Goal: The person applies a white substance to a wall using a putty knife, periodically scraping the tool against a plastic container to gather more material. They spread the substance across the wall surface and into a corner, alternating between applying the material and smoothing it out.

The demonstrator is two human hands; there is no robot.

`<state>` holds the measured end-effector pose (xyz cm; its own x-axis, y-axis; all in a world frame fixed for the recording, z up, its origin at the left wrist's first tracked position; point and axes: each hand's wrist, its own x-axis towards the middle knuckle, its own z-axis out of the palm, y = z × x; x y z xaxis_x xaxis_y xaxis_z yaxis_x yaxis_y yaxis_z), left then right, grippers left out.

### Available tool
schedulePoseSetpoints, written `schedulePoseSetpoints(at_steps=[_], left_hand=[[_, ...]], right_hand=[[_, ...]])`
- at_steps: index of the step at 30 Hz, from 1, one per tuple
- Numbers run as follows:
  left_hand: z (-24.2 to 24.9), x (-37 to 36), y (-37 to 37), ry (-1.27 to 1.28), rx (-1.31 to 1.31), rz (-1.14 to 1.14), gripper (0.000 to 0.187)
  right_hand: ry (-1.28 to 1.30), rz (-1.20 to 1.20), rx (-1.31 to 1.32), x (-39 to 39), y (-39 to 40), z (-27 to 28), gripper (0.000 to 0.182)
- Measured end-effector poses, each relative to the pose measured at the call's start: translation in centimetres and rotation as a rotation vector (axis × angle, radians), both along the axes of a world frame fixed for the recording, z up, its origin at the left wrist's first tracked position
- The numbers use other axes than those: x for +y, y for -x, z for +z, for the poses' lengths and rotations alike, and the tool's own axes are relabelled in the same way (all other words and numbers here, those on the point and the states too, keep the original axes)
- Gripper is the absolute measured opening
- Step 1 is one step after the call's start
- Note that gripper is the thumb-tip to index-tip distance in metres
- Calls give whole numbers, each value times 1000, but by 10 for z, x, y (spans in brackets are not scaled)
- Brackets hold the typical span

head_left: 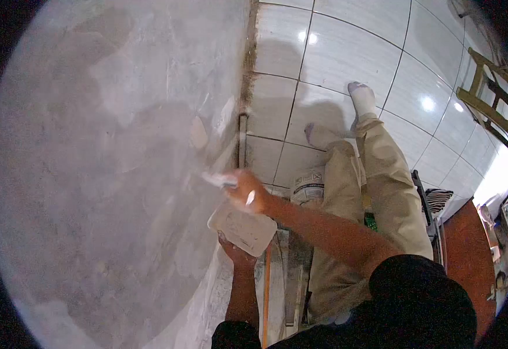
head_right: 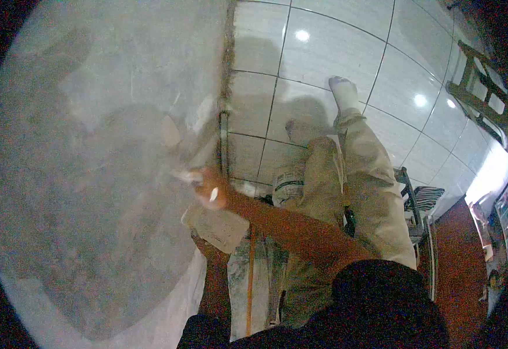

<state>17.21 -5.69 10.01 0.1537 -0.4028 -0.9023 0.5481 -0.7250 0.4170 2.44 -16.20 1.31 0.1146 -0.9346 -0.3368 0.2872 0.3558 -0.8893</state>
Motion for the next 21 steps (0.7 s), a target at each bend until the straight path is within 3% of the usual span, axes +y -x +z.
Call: schedulePoseSetpoints(at_steps=[2, 4, 5, 7, 8, 10, 12, 13, 15, 17, 18, 21], left_hand=[[3, -7, 12, -35, -64, 9, 63], [6, -10, 20, -67, -129, 19, 58], [7, -10, 21, -70, -113, 44, 62], [7, -10, 21, -77, -104, 70, 66], [6, -11, 20, -57, -126, 23, 65], [2, -7, 12, -42, -155, -25, 64], [-5, 7, -2, -17, -350, -225, 62], [-5, -1, 9, -5, -339, -218, 62], [-1, -18, 22, -69, -100, 43, 62], [-5, -26, 21, -41, -50, 35, 62], [-6, -27, 19, -13, -3, 30, 62], [-23, -26, 0, 1, -39, -21, 63]], right_hand=[[-365, -82, 46, 6, -10, -39, 32], [-284, -332, -112, -11, -2, -67, 26], [-286, -331, -114, -22, -3, -86, 26], [-458, -532, -818, -43, -14, -108, 21], [-464, -531, -822, -49, -25, -106, 21], [-598, -419, -255, -71, -30, -83, 18], [-622, -423, -272, -73, -12, -43, 19], [-619, -425, -281, -72, -5, -31, 20], [-585, -393, -294, -60, -6, -18, 26], [-328, -277, 143, -51, 11, 16, 37], [-206, -51, 131, -44, 19, 16, 47], [-237, 100, -90, -44, 45, 30, 48]])
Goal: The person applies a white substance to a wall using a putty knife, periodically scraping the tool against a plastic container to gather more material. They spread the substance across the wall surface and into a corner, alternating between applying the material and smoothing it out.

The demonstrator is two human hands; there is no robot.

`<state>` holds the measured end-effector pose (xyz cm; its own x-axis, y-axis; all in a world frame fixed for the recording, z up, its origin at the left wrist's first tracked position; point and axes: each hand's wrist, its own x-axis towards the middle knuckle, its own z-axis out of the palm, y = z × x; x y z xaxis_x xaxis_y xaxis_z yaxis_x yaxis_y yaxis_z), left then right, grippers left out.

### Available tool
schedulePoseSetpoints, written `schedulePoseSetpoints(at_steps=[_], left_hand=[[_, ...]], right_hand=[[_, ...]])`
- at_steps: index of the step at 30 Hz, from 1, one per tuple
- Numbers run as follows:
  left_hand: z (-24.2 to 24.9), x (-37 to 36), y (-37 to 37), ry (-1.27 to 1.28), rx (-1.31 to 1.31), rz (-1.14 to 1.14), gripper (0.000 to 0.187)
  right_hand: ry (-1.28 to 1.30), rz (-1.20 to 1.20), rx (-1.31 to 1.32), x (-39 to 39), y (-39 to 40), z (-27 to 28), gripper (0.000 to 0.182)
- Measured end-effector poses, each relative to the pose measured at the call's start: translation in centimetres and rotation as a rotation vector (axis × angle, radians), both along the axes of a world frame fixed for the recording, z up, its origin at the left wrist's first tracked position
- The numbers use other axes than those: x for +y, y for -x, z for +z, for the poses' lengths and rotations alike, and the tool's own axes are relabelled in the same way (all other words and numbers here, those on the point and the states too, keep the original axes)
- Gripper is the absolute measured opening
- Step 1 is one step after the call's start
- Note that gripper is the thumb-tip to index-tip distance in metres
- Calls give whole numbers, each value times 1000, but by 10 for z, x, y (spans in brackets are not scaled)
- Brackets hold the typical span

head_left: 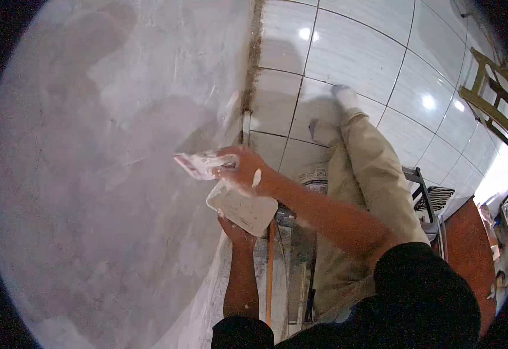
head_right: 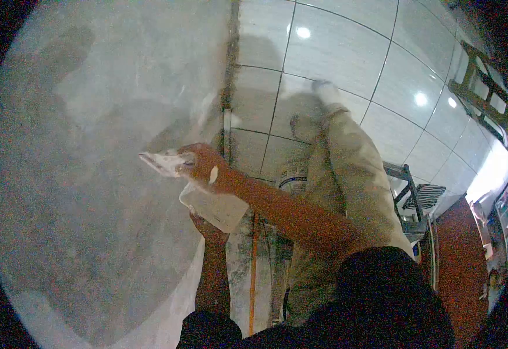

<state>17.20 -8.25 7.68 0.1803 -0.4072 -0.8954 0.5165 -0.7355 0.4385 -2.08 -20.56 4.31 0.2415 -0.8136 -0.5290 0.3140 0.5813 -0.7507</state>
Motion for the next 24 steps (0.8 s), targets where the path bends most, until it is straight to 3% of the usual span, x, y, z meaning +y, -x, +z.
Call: schedulePoseSetpoints(at_steps=[1, 3, 5, 6, 8, 9, 11, 13, 14, 16, 17, 19, 20, 22, 23, 24], left_hand=[[0, -7, 3, -5, -5, 5, 63], [7, -19, 21, 3, 38, 1, 65], [10, -23, 26, -23, 2, -20, 66], [8, -26, 26, -39, -32, -50, 67], [-4, -14, 12, -77, -18, -31, 67], [-3, -8, 9, -101, -6, -5, 67], [2, -9, 19, -135, -33, 13, 66], [4, -6, 15, -187, -57, 15, 65], [2, 1, 6, -155, -40, -23, 63], [-11, -5, 12, -117, -4, -76, 62], [-13, -8, 20, -140, -58, -85, 62], [-15, -5, 20, -162, -114, -98, 62], [-17, -4, 18, -180, -62, -55, 62], [-17, -10, 18, -196, -12, -15, 62], [-13, -18, 25, -176, -9, -59, 62], [-11, -26, 30, -153, -7, -105, 62]], right_hand=[[-72, -13, 12, 0, -2, -14, 45], [128, -200, -74, 16, -42, -111, 32], [35, -651, -389, 14, -35, -141, 20], [30, -656, -388, 10, -40, -155, 20], [-95, -718, 9, 4, -70, -179, 16], [-330, -609, -38, 2, -90, -178, 17], [-241, -311, 305, -10, -100, -132, 22], [76, -408, 538, 14, -134, -128, 25], [67, -415, 550, 23, -126, -113, 25], [53, -39, 333, 30, -83, -93, 29], [45, -51, 342, 36, -71, -103, 29], [242, -234, 68, 54, -70, -133, 31], [242, -238, 67, 57, -84, -158, 31], [-38, -755, -702, 57, -113, -212, 27], [-35, -759, -705, 45, -106, -222, 27], [-119, -622, -462, 29, -93, -229, 24]])
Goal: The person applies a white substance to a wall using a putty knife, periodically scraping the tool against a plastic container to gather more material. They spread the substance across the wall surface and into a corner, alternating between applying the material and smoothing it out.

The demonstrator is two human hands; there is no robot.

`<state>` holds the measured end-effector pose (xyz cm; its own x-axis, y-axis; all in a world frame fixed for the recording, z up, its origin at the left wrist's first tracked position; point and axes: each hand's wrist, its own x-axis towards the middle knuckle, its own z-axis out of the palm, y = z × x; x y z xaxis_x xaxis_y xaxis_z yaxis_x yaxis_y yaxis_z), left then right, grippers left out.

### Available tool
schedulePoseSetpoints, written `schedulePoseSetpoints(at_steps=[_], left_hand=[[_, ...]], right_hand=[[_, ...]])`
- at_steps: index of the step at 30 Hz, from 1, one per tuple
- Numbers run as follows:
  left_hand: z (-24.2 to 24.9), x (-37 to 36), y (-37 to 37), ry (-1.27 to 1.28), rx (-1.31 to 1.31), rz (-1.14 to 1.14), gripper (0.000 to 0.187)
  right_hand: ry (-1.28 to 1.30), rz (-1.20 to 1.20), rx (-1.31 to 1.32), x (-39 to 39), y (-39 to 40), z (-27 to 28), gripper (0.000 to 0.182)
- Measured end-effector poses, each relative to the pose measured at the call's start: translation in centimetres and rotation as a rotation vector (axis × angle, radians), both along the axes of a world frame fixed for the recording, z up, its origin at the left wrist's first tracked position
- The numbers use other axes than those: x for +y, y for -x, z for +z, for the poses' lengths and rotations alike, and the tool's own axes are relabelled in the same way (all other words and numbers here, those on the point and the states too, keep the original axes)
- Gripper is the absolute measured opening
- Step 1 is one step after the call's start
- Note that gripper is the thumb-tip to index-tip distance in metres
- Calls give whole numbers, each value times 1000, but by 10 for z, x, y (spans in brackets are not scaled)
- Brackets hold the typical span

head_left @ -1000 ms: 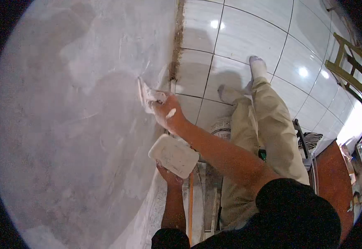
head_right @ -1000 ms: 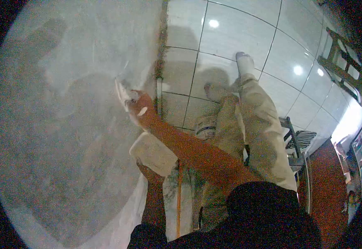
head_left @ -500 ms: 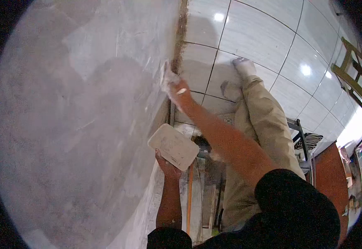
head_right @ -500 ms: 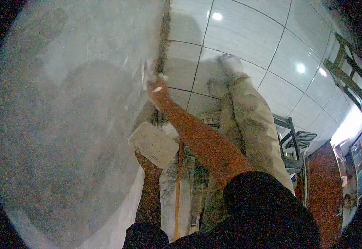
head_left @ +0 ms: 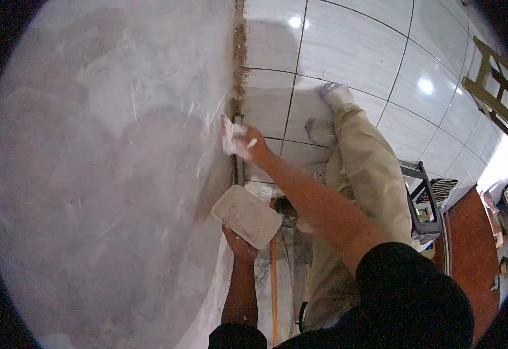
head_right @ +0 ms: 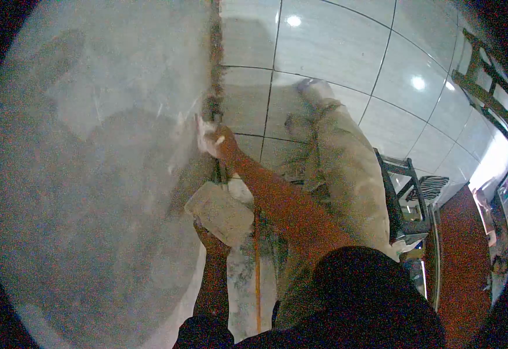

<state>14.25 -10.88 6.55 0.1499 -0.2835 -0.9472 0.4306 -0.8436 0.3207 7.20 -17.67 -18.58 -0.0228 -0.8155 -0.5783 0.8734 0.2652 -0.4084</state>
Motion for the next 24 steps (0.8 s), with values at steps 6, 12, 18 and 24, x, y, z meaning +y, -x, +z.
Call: schedulePoseSetpoints(at_steps=[6, 12, 18, 24], left_hand=[[-2, -1, -1, -34, -4, 14, 64], [-8, -1, 0, -90, -50, -62, 64], [-30, -3, -11, -3, 91, 3, 63], [-26, -11, -3, -60, -25, -25, 64]], right_hand=[[-177, 270, 197, -42, 15, 37, 13], [-113, 15, -339, -34, 17, 52, 13], [312, 151, 595, -21, 47, 61, 22], [-243, 386, 246, -37, 73, 33, 21]])
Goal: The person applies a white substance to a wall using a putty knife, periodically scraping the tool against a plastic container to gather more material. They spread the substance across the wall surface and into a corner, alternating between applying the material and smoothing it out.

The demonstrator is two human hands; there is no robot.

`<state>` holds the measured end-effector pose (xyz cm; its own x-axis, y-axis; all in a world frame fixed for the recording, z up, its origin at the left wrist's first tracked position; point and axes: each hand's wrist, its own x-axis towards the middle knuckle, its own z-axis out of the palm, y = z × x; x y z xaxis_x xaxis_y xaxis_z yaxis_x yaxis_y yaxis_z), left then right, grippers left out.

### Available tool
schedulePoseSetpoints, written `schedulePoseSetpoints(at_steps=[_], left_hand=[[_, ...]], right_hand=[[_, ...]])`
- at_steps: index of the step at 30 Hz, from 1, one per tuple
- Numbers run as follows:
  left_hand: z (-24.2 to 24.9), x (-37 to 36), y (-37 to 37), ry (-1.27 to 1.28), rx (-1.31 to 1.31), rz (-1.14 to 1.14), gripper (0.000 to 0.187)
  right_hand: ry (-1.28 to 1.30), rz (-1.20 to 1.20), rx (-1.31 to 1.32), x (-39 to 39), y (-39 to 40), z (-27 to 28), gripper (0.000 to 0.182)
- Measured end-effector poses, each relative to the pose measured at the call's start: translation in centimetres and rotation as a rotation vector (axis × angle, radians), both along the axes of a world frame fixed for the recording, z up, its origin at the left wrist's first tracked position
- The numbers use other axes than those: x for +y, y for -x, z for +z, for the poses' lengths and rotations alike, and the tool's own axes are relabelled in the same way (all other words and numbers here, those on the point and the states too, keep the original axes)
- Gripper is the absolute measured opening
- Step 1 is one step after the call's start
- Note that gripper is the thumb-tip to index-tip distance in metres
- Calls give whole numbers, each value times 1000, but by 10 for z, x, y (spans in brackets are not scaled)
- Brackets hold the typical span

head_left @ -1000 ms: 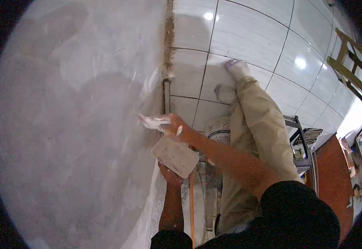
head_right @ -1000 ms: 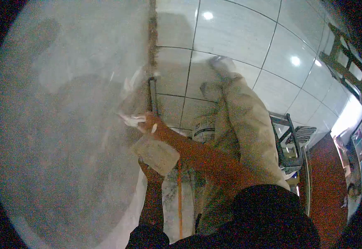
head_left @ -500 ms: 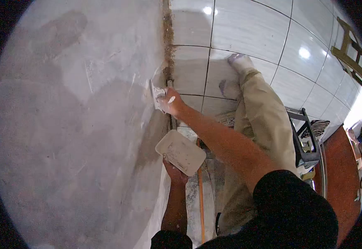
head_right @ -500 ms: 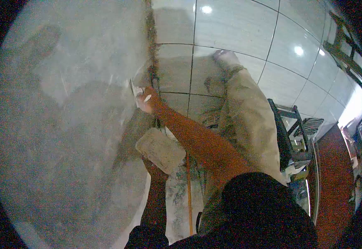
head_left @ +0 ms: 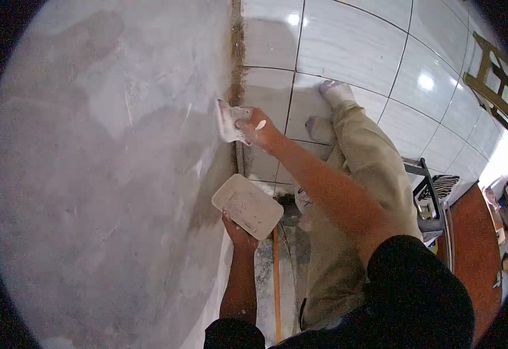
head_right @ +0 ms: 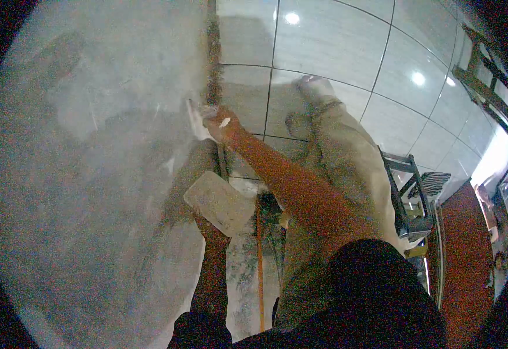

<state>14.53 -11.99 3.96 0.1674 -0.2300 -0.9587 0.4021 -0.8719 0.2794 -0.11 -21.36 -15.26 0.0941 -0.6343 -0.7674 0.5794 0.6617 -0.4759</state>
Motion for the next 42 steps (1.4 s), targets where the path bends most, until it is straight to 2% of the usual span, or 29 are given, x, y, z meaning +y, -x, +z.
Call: schedulePoseSetpoints(at_steps=[1, 2, 4, 5, 6, 8, 9, 10, 12, 13, 14, 16, 17, 18, 19, 20, 22, 26, 29, 31, 32, 33, 34, 35, 36, 38, 39, 41, 42], left_hand=[[-2, 4, -7, 3, -3, -1, 64], [-4, 12, -19, 33, 90, 47, 64], [0, 12, -19, 67, 174, 101, 64], [6, 8, -12, 61, 88, 47, 63], [10, 5, -7, 49, 0, -9, 62], [13, 9, -11, 40, -39, -18, 62], [11, 10, -11, 49, -59, -26, 61], [6, 13, -12, 50, -48, -28, 61], [3, 22, -17, 53, -76, -2, 59], [3, 21, -15, 55, -74, -2, 59], [3, 20, -12, 49, -42, 33, 59], [0, 22, -13, 60, -14, 76, 59], [-4, 28, -24, 90, 22, 52, 59], [-5, 31, -32, 116, 55, 25, 59], [0, 26, -27, 118, 49, 23, 59], [8, 17, -9, 118, 11, 11, 60], [9, 13, -5, 127, -33, 9, 62], [-1, 9, -23, 151, -36, -13, 65], [-5, 14, -29, 159, -37, 30, 65], [-1, 21, -27, 171, -40, 40, 64], [1, 25, -24, 163, -67, 7, 64], [2, 27, -19, 156, -93, -26, 63], [4, 30, -15, 160, -91, -26, 63], [4, 32, -13, 130, -68, -26, 63], [7, 36, -11, 95, -46, -29, 62], [13, 40, -4, 71, -43, -18, 61], [16, 40, 0, 53, -40, 0, 60], [13, 49, -7, 70, -31, 4, 59], [12, 53, -11, 94, -22, 12, 59]], right_hand=[[191, 78, 269, 10, -16, -23, 21], [196, 79, 264, 14, -29, -34, 21], [519, 225, 299, 10, -49, -38, 20], [562, 135, 567, 12, -71, -21, 22], [560, 137, 558, 7, -67, -1, 22], [257, 324, 356, 0, -51, 35, 24], [437, 346, 382, 7, -48, 33, 27], [436, 346, 394, 13, -44, 30, 27], [584, 84, 321, 27, -37, 29, 25], [627, 260, 122, 28, -17, 18, 25], [636, 264, 124, 28, -14, 5, 25], [412, -27, -46, 41, -41, -54, 25], [421, -26, -51, 45, -55, -97, 25], [240, -1, -122, 50, -69, -144, 27], [57, 24, -190, 51, -81, -167, 28], [61, 23, -196, 49, -80, -150, 28], [153, -372, -190, 39, -63, -89, 29], [243, -358, -330, 9, -52, -50, 33], [140, -383, -317, 3, -44, -38, 32], [108, -129, -230, 3, -44, -44, 29], [112, -131, -229, 5, -57, -47, 29], [235, -154, -27, 17, -86, -68, 26], [355, -173, 175, 12, -88, -55, 23], [85, -129, 17, 13, -86, -42, 22], [84, -132, 19, 12, -75, -11, 22], [403, 29, 588, 21, -64, 35, 20], [401, 26, 591, 26, -70, 42, 20], [565, -10, 905, 36, -87, 49, 20], [565, -9, 908, 38, -79, 67, 20]])
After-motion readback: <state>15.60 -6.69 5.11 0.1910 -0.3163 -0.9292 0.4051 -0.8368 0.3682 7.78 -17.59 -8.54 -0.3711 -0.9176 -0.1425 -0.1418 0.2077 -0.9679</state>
